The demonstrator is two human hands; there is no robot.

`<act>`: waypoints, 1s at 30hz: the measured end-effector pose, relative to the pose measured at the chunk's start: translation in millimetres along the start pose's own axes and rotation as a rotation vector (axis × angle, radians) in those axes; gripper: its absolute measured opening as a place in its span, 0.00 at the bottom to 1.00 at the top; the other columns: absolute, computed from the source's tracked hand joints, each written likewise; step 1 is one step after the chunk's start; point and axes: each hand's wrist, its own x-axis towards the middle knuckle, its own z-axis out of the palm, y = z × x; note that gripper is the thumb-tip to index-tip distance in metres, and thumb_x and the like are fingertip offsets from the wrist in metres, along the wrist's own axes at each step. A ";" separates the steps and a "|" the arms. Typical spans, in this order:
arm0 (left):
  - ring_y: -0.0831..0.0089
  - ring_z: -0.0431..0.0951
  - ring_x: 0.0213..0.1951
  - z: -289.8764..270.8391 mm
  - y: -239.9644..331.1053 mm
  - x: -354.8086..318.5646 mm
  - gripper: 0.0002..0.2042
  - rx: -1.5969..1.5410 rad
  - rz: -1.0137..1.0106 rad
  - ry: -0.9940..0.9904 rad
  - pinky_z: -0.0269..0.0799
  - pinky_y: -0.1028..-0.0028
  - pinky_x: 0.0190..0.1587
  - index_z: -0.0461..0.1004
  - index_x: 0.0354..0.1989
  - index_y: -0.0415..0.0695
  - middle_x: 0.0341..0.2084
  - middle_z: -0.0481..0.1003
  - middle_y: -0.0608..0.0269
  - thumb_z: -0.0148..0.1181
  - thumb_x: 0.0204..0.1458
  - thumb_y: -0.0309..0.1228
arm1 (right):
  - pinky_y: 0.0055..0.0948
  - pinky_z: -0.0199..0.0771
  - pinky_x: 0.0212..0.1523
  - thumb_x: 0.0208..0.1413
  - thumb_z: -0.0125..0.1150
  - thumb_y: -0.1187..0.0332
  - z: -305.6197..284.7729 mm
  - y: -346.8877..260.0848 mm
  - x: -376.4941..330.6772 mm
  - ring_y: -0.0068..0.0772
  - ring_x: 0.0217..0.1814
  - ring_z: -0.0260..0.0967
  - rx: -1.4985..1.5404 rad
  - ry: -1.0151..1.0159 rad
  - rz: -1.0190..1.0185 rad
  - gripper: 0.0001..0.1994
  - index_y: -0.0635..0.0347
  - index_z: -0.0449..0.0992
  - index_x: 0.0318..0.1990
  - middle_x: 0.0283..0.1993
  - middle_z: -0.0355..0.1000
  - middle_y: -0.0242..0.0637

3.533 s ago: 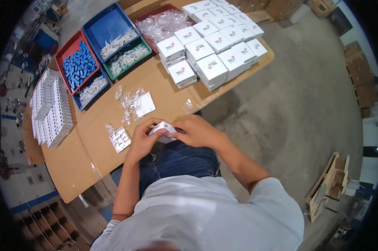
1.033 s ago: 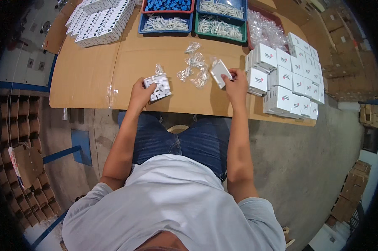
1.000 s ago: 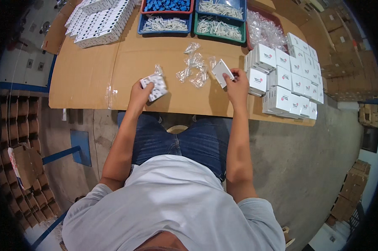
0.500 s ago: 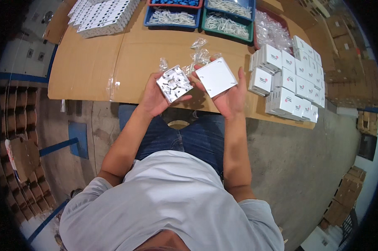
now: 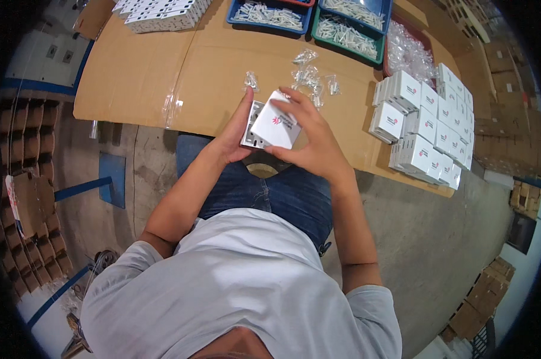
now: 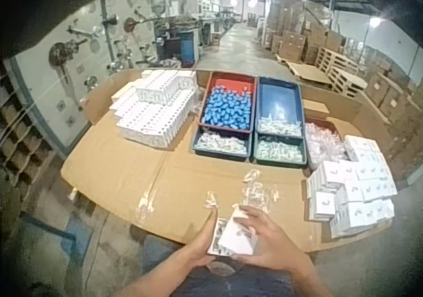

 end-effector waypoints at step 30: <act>0.57 0.81 0.50 1.0 -4.3 -5.3 0.34 0.019 0.009 -0.046 0.80 0.59 0.50 0.64 0.64 0.46 0.53 0.75 0.53 0.32 0.66 0.63 | 0.41 0.62 0.69 0.38 0.82 0.62 15.4 16.5 -0.8 0.45 0.75 0.57 0.119 -0.104 0.106 0.46 0.55 0.65 0.68 0.75 0.58 0.43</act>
